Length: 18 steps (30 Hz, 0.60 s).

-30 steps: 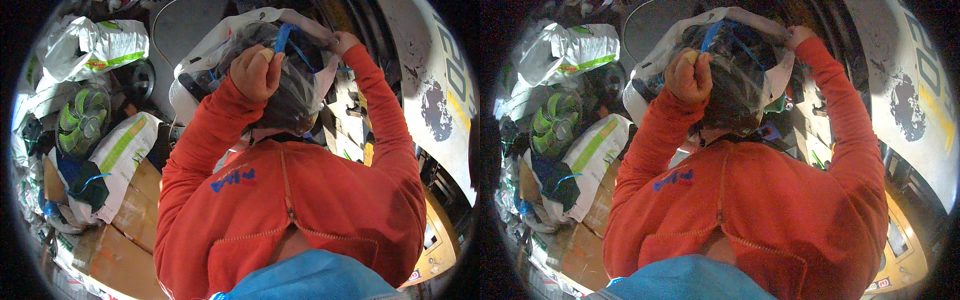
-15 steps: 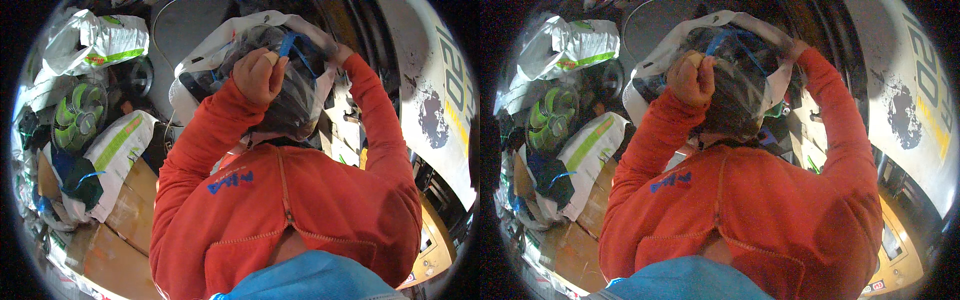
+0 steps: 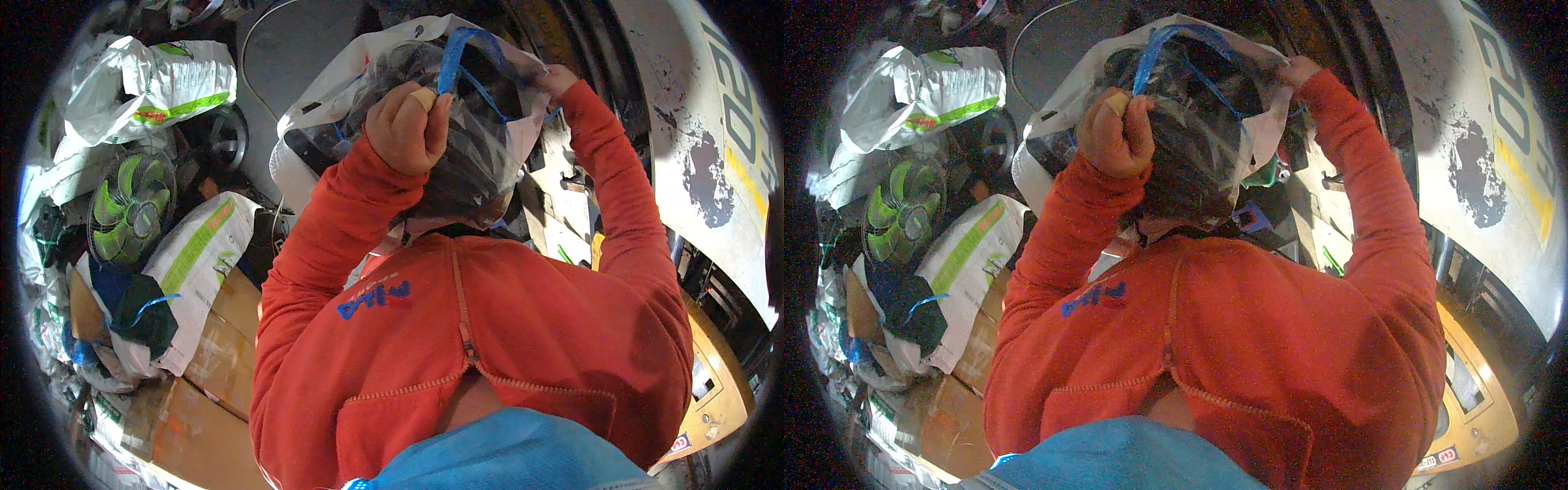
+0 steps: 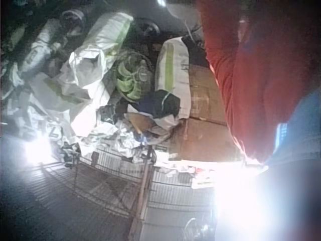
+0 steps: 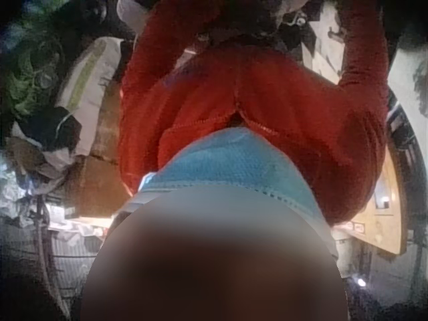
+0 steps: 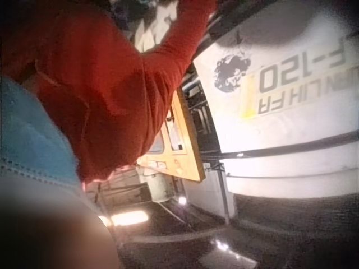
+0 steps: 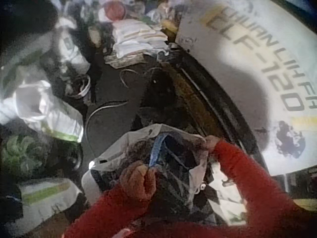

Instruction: The person gathers the top of a large white plastic bag filled with dark material and ties it shut using a blue plastic tie. They repeatedly pull and adjust the tie to secure the bag, then lift and place it aside.

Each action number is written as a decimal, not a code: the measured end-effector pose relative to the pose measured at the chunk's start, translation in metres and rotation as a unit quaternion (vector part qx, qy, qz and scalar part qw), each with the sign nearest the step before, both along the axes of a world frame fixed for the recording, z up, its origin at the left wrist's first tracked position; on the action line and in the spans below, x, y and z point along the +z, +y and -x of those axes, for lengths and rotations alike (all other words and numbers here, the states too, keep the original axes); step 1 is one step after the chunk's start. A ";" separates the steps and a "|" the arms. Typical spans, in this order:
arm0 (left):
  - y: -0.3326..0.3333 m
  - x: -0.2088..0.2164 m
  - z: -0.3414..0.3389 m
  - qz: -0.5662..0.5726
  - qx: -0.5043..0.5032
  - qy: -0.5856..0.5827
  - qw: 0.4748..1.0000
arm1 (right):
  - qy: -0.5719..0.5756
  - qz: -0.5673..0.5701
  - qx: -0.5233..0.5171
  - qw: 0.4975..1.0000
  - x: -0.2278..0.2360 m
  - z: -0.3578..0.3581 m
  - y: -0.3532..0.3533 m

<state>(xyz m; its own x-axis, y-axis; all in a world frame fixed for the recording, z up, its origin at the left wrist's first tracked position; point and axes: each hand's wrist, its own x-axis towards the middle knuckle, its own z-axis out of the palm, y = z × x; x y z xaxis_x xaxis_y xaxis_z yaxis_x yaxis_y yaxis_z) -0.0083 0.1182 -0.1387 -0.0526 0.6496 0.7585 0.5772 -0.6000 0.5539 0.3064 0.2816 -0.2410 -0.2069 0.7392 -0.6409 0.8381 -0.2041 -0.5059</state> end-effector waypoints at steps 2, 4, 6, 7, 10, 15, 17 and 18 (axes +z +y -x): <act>0.000 0.000 0.000 0.005 -0.001 0.002 1.000 | -0.036 -0.102 0.066 0.992 -0.003 0.003 -0.003; -0.001 0.000 0.000 0.011 -0.003 0.003 1.000 | -0.068 -0.159 0.106 0.979 -0.003 0.010 -0.008; -0.001 0.000 -0.001 -0.008 0.017 0.005 1.000 | -0.096 -0.173 0.120 0.973 0.005 0.019 -0.014; -0.001 0.000 -0.002 -0.013 0.023 0.004 1.000 | -0.131 -0.197 0.133 0.962 0.011 0.025 -0.018; -0.002 0.000 -0.002 -0.013 0.034 0.015 0.999 | -0.226 -0.267 0.177 0.920 0.032 0.043 -0.030; -0.003 0.001 -0.002 0.017 0.001 -0.008 1.000 | -0.285 -0.286 0.218 0.888 0.052 0.066 -0.038; -0.004 0.002 -0.003 0.025 -0.003 -0.011 1.000 | -0.347 -0.231 0.254 0.873 0.052 0.069 -0.034; -0.004 0.002 -0.004 0.030 -0.005 -0.010 0.999 | -0.379 -0.189 0.270 0.865 0.050 0.069 -0.031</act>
<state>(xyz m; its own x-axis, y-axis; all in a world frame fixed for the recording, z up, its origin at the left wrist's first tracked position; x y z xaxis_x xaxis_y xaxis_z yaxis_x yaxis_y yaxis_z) -0.0043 0.1138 -0.1370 -0.0608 0.6942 0.7172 0.5593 -0.5714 0.6006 0.2369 0.2502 -0.1908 -0.2134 0.8522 -0.4777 0.8803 0.3798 0.2842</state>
